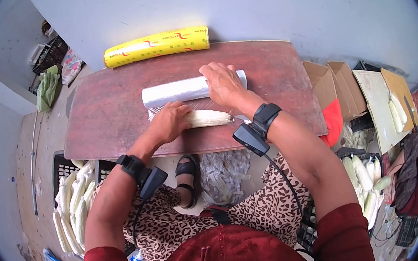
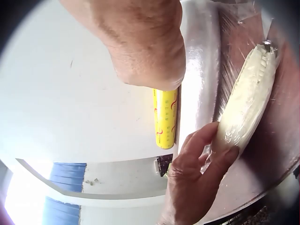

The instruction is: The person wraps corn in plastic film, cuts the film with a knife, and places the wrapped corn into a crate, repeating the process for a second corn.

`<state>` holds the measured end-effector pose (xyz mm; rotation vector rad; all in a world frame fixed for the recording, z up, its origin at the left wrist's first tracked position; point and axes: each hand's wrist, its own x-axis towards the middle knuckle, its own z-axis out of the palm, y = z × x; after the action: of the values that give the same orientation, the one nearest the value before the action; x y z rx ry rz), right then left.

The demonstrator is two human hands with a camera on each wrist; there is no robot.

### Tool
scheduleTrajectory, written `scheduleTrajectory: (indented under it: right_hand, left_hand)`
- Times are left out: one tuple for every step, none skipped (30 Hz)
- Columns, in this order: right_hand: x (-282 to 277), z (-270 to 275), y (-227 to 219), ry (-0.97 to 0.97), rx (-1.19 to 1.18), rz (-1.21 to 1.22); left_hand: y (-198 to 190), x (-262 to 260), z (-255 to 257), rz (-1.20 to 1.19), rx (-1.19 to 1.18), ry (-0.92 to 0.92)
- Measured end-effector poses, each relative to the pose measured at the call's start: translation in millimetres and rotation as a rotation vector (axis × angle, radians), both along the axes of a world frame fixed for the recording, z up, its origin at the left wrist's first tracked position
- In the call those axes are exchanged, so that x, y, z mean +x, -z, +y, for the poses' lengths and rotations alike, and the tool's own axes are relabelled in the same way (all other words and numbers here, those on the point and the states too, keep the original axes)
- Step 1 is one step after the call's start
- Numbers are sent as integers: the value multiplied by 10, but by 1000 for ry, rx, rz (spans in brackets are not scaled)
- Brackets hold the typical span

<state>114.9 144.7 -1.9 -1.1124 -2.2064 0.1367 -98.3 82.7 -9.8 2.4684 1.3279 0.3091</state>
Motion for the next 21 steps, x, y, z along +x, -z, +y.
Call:
scheduleTrajectory:
  right_hand:
    - [3, -50, -40, -17, -53, 14]
    - [-1, -109, -73, -35, -107, 26]
    - [-27, -178, -83, -133, -161, -4]
    - [-65, -261, -72, -230, -217, -34]
    - [-100, -348, -59, -324, -272, -63]
    - [-122, -447, -19, -313, -252, -160]
    - [-140, -548, 30, -301, -231, -257]
    - [-147, -605, 67, -289, -210, -354]
    - [-136, -615, 107, -264, -205, -388]
    - [-119, -613, 156, -241, -199, -421]
    - [-104, -602, 198, -219, -193, -453]
    - [-86, -580, 243, -215, -224, -449]
    - [-61, -551, 284, -211, -254, -446]
    - [-31, -523, 320, -204, -285, -443]
    - [-29, -512, 297, -210, -312, -446]
    - [-32, -497, 277, -218, -338, -451]
    - [-38, -486, 262, -227, -365, -455]
    - [-48, -490, 233, -231, -391, -457]
    - [-54, -498, 206, -235, -418, -459]
    - [-62, -506, 181, -237, -445, -461]
    - [-69, -507, 179, -243, -451, -461]
  left_hand:
    - [13, -3, 20, -4, -16, -3]
    - [29, -4, 41, -9, -32, -6]
    - [57, -16, 69, -35, -65, -16]
    - [83, -34, 99, -60, -98, -24]
    - [110, -50, 133, -85, -131, -30]
    - [124, -56, 161, -79, -143, -25]
    - [130, -57, 187, -73, -154, -20]
    - [139, -61, 204, -67, -164, -16]
    - [141, -65, 211, -80, -166, -11]
    - [142, -74, 215, -92, -168, -7]
    - [139, -84, 218, -103, -170, -4]
    - [119, -89, 218, -91, -186, -3]
    - [98, -91, 222, -78, -201, -1]
    - [74, -84, 223, -65, -216, 3]
    - [102, -93, 240, -77, -191, 30]
    - [133, -110, 254, -90, -167, 55]
    - [167, -131, 264, -102, -143, 79]
    - [157, -144, 265, -136, -203, 57]
    - [145, -156, 276, -170, -263, 36]
    - [136, -165, 281, -204, -323, 16]
    - [141, -177, 274, -218, -311, -8]
